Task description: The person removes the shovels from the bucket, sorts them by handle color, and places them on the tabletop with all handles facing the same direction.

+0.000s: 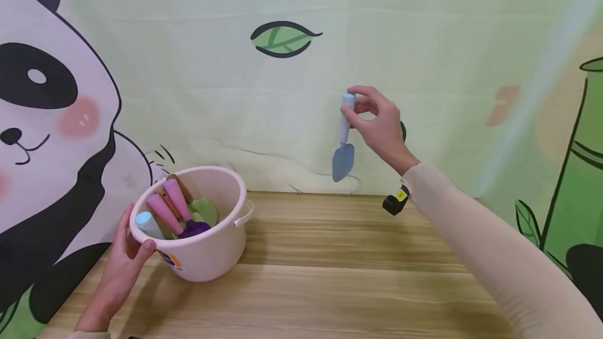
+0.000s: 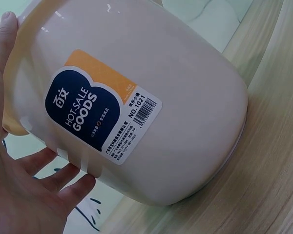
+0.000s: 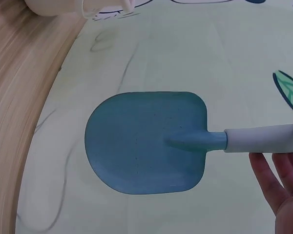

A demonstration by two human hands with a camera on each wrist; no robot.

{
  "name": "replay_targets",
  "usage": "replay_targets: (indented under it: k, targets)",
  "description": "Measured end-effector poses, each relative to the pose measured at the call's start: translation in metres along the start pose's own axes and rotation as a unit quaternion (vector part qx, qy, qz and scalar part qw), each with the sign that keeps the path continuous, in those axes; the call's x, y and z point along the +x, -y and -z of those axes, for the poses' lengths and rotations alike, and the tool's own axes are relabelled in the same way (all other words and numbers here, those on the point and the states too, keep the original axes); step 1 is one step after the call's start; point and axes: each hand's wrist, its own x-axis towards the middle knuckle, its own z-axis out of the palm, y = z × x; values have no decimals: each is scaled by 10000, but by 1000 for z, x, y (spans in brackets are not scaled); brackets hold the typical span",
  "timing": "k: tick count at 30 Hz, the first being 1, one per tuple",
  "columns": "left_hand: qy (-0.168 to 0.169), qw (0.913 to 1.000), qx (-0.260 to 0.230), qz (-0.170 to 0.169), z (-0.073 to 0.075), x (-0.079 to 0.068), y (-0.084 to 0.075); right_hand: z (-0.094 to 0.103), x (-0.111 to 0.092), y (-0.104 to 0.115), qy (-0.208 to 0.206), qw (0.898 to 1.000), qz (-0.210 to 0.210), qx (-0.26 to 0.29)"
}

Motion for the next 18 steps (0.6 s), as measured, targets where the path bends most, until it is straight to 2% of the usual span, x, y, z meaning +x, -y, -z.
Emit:
replay_targets:
  k: [6, 9, 14, 18]
  targets:
    - [-4, 9999, 67, 76, -1, -1, -1, 21, -8, -17, -11, 9991, -228, -365]
    - [9, 9999, 64, 90, -2, -1, -1, 33, -11, -35, 7, 9980, -306, -555]
    - [-16, 10000, -68, -17, -4, -3, -2, 58, -17, -68, 69, 9975, -426, -566]
    - [-6, 10000, 6, -25, -3, -2, -3, 73, -28, -71, 64, 9954, -591, -750]
